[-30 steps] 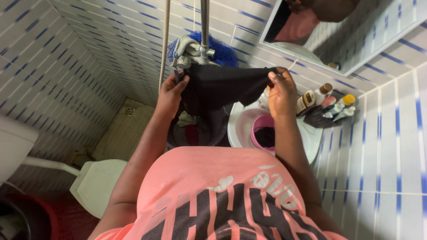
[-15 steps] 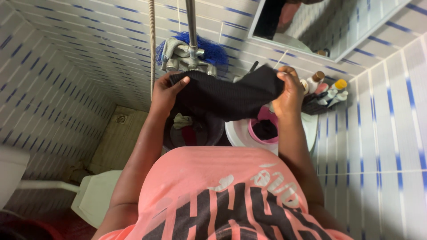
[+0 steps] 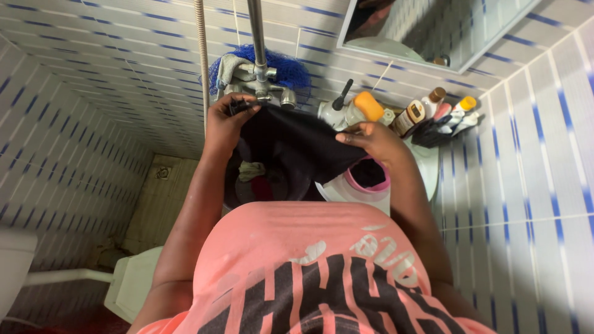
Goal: The person is hand-washing small items of clothing in a bowl and a bucket in a bathroom.
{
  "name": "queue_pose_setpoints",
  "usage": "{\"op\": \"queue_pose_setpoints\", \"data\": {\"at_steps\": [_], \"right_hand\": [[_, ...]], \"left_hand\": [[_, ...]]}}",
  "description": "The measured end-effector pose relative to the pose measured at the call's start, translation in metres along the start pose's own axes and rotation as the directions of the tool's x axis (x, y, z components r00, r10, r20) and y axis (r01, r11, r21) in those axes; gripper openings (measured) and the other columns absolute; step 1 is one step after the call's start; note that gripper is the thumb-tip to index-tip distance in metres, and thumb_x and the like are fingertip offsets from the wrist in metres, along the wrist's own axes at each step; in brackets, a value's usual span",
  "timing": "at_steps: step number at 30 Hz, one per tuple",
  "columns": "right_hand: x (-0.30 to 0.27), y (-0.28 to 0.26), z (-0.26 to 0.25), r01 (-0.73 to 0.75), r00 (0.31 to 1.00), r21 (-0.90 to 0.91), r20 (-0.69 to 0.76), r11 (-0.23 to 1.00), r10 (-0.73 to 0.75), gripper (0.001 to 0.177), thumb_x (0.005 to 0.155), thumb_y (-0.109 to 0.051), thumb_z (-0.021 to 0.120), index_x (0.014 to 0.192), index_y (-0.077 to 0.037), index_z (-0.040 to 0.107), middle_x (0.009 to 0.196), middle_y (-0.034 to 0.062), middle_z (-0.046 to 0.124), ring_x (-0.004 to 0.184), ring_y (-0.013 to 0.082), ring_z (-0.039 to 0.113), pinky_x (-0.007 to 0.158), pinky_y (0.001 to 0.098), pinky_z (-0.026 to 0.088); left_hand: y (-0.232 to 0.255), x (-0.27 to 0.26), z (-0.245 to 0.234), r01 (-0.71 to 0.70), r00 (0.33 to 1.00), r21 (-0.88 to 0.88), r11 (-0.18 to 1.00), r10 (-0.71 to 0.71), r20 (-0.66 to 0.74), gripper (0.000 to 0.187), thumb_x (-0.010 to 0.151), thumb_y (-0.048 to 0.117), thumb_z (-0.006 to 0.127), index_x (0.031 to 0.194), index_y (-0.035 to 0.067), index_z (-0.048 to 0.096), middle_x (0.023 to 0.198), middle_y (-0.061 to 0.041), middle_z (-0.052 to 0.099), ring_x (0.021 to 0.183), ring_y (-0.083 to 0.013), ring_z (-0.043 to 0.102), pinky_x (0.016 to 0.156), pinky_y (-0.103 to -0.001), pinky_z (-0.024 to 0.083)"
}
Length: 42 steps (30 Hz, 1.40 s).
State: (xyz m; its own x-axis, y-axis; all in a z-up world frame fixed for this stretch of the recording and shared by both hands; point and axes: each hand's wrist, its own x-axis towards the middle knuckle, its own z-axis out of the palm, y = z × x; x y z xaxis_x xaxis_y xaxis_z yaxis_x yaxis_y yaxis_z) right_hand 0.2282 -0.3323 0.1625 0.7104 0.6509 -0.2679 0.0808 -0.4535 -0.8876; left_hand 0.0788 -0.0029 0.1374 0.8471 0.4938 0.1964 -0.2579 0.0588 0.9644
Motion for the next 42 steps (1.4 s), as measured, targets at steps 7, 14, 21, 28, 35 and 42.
{"op": "queue_pose_setpoints", "data": {"at_steps": [7,14,21,28,35,42], "right_hand": [[-0.006,0.001,-0.003,0.093,0.983,-0.106,-0.15,0.99,-0.109,0.036,0.09,-0.039,0.078,0.095,-0.003,0.078,0.077,-0.0018,0.069,0.073,0.0073,0.058,0.071,0.0258,0.049],[-0.014,0.007,-0.027,0.264,0.869,0.019,-0.438,0.964,-0.229,0.034,0.098,-0.038,0.076,0.097,-0.004,0.075,0.075,-0.0071,0.058,0.068,0.0041,0.048,0.064,0.0221,0.04],[-0.031,0.007,-0.053,0.297,0.872,0.199,-0.455,0.934,-0.18,0.026,0.099,-0.028,0.077,0.103,-0.003,0.071,0.08,-0.001,0.066,0.065,0.0058,0.055,0.06,0.0229,0.045],[-0.051,-0.011,-0.066,0.419,0.846,0.075,-0.395,0.905,-0.359,0.025,0.11,-0.024,0.074,0.116,0.001,0.072,0.097,0.0023,0.074,0.085,0.0067,0.066,0.08,0.0206,0.053],[-0.066,-0.051,-0.043,0.469,0.869,-0.036,-0.163,0.883,-0.468,0.036,0.097,-0.007,0.082,0.128,0.002,0.067,0.113,0.0002,0.073,0.097,0.0057,0.068,0.085,0.0231,0.057],[-0.074,-0.044,-0.04,0.329,0.887,-0.293,-0.23,0.898,-0.4,0.027,0.093,-0.01,0.084,0.115,0.001,0.072,0.096,0.004,0.074,0.084,0.0068,0.067,0.074,0.0243,0.057]], "left_hand": [[-0.004,0.004,-0.009,-0.035,0.999,0.001,0.999,0.034,0.037,0.018,0.088,-0.001,0.08,0.105,0.004,0.074,0.1,-0.001,0.074,0.092,-0.0079,0.068,0.084,-0.023,0.055],[0.008,0.009,-0.022,0.032,0.999,0.15,0.988,-0.038,0.035,0.018,0.089,0.008,0.084,0.103,0.002,0.075,0.093,-0.001,0.076,0.083,-0.007,0.068,0.076,-0.022,0.055],[0.026,0.009,-0.008,-0.048,0.994,0.275,0.96,0.019,0.107,0.018,0.093,0.01,0.084,0.106,0.0,0.077,0.094,-0.004,0.076,0.082,-0.009,0.068,0.074,-0.024,0.055],[0.047,0.014,0.046,-0.135,0.976,0.294,0.946,0.076,0.206,0.018,0.098,0.014,0.08,0.11,0.001,0.074,0.097,-0.004,0.076,0.087,-0.0111,0.075,0.08,-0.029,0.062],[0.049,0.005,0.14,-0.189,0.876,0.107,0.976,0.118,0.469,0.015,0.099,0.01,0.078,0.107,-0.001,0.073,0.097,-0.004,0.076,0.088,-0.0098,0.074,0.082,-0.026,0.062],[0.045,-0.018,0.186,-0.216,0.773,0.047,0.975,0.142,0.618,0.015,0.099,0.01,0.078,0.11,0.0,0.074,0.103,-0.004,0.076,0.095,-0.0094,0.072,0.088,-0.027,0.059]]}}
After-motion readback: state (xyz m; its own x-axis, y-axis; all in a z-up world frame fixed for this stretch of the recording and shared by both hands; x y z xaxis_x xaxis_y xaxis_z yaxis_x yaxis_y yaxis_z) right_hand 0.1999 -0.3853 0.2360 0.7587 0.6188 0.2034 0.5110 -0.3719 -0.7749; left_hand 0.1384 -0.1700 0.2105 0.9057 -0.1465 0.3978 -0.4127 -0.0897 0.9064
